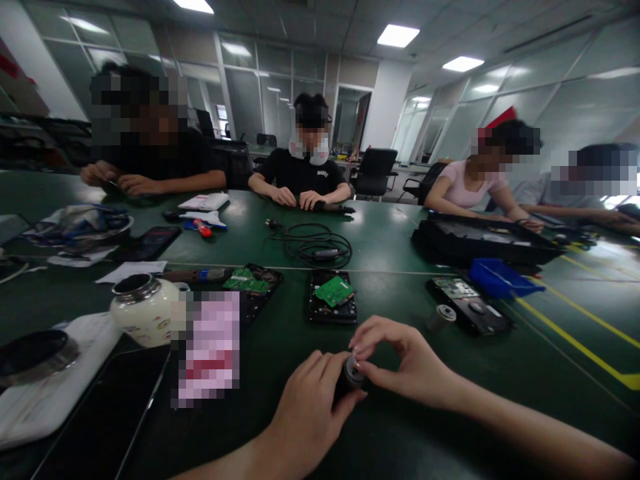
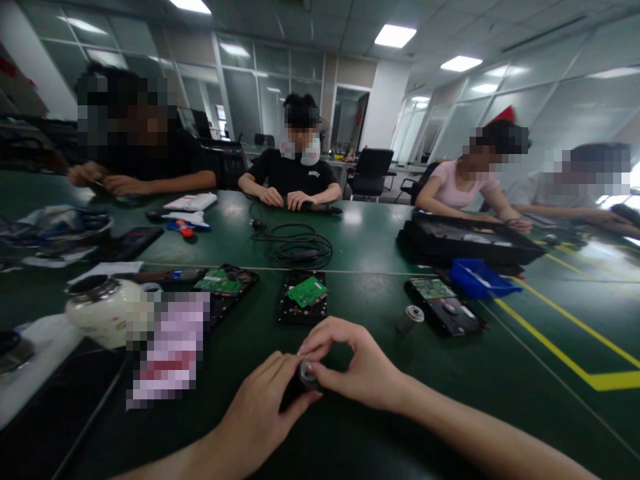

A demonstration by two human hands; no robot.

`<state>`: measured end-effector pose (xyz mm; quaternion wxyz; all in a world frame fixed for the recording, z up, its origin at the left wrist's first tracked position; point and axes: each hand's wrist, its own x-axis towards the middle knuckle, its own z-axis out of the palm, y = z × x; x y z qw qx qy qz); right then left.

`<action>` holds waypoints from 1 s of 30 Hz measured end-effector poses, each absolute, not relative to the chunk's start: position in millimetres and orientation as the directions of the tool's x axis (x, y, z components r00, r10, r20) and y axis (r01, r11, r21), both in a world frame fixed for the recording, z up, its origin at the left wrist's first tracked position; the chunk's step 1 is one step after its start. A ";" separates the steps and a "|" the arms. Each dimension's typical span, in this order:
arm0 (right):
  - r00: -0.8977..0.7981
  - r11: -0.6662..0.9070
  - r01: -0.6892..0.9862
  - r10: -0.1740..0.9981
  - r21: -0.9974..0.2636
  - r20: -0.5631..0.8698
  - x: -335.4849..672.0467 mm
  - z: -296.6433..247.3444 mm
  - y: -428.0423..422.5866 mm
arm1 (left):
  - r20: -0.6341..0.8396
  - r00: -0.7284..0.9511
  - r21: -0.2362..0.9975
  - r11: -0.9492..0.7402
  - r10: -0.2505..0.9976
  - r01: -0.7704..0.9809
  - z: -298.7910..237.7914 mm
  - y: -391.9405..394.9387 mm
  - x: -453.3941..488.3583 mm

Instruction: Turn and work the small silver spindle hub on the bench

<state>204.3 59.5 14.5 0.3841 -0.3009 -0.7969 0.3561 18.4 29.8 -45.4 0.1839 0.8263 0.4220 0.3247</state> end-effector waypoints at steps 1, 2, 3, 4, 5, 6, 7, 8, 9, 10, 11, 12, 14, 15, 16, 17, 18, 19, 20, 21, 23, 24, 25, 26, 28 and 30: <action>-0.527 0.564 0.208 0.753 -0.799 0.395 204.3 13.7 58.9 | 0.384 0.432 0.575 -0.578 0.816 0.580 -46.0 29.8 18.4; -0.529 0.567 0.212 0.751 -0.796 0.394 204.1 12.7 58.3 | 0.388 0.430 0.572 -0.579 0.815 0.581 -46.5 29.8 18.3; -0.531 0.573 0.216 0.748 -0.790 0.397 203.8 11.7 57.8 | 0.390 0.429 0.571 -0.579 0.815 0.582 -47.0 29.7 18.2; -0.532 0.582 0.223 0.745 -0.782 0.403 203.4 10.7 57.3 | 0.390 0.430 0.571 -0.580 0.814 0.581 -47.4 29.5 18.1; -0.533 0.593 0.231 0.740 -0.771 0.410 203.0 9.7 56.8 | 0.389 0.430 0.571 -0.580 0.815 0.581 -47.6 29.5 17.9; -0.535 0.604 0.239 0.735 -0.760 0.416 202.4 8.8 56.4 | 0.388 0.430 0.572 -0.579 0.815 0.581 -47.8 29.4 17.7; -0.536 0.612 0.249 0.732 -0.750 0.420 201.9 8.3 56.1 | 0.388 0.430 0.571 -0.579 0.815 0.582 -48.0 29.3 17.6; -0.535 0.617 0.255 0.731 -0.745 0.422 201.3 8.2 55.9 | 0.387 0.431 0.570 -0.579 0.815 0.583 -48.1 29.3 17.5; -0.532 0.615 0.259 0.734 -0.745 0.422 201.0 8.6 55.8 | 0.388 0.432 0.570 -0.580 0.814 0.582 -48.4 29.2 17.5; -0.527 0.610 0.257 0.738 -0.750 0.421 200.9 9.7 56.1 | 0.389 0.432 0.570 -0.581 0.813 0.581 -48.8 29.1 17.5; -0.521 0.602 0.250 0.744 -0.758 0.419 201.4 11.2 56.9 | 0.391 0.433 0.571 -0.583 0.812 0.578 -49.3 29.0 17.5; -0.509 0.594 0.240 0.751 -0.768 0.421 202.7 13.0 58.5 | 0.389 0.436 0.574 -0.584 0.811 0.574 -49.7 28.9 17.5; -0.457 0.586 0.214 0.767 -0.781 0.450 208.4 15.7 64.4 | 0.379 0.439 0.580 -0.579 0.814 0.573 -50.0 28.7 17.5; -0.415 0.587 0.207 0.777 -0.783 0.473 212.7 15.6 68.8 | 0.371 0.441 0.581 -0.575 0.817 0.576 -49.8 28.7 17.6; -0.369 0.586 0.208 0.789 -0.783 0.492 217.8 13.8 73.9 | 0.363 0.441 0.581 -0.569 0.821 0.582 -49.3 28.7 17.6; -0.328 0.578 0.222 0.803 -0.785 0.498 223.3 10.1 79.4 | 0.353 0.442 0.580 -0.564 0.825 0.588 -48.7 28.8 17.6; -0.302 0.563 0.248 0.818 -0.789 0.489 228.8 4.5 84.9 | 0.344 0.442 0.580 -0.558 0.829 0.594 -48.0 28.8 17.7; -0.298 0.533 0.288 0.839 -0.796 0.454 234.0 -2.8 90.0 | 0.335 0.442 0.580 -0.552 0.832 0.600 -47.4 28.9 17.8; -0.319 0.498 0.335 0.859 -0.800 0.401 238.5 -11.3 94.4 | 0.326 0.441 0.580 -0.546 0.836 0.605 -46.9 28.9 17.8; -0.359 0.471 0.367 0.867 -0.802 0.345 242.0 -20.2 97.9 | 0.324 0.439 0.580 -0.542 0.838 0.608 -46.7 29.0 17.9; -0.412 0.443 0.401 0.869 -0.802 0.275 246.1 -35.7 102.2 | 0.332 0.435 0.577 -0.545 0.837 0.609 -47.1 29.2 17.8; -0.422 0.438 0.405 0.868 -0.802 0.261 246.8 -40.7 102.9 | 0.340 0.435 0.574 -0.550 0.834 0.606 -47.6 29.4 17.8; -0.417 0.434 0.405 0.871 -0.804 0.260 246.6 -43.1 102.9 | 0.348 0.436 0.571 -0.556 0.830 0.604 -48.1 29.6 17.7; -0.403 0.431 0.404 0.876 -0.807 0.266 245.9 -42.8 102.0 | 0.352 0.437 0.569 -0.560 0.828 0.602 -48.4 29.8 17.6; -0.370 0.431 0.390 0.883 -0.814 0.290 242.5 -34.9 97.8 | 0.344 0.440 0.570 -0.556 0.830 0.605 -48.1 30.1 17.7; -0.351 0.452 0.349 0.875 -0.821 0.334 236.6 -21.6 90.4 | 0.323 0.440 0.577 -0.543 0.838 0.610 -46.6 30.4 18.0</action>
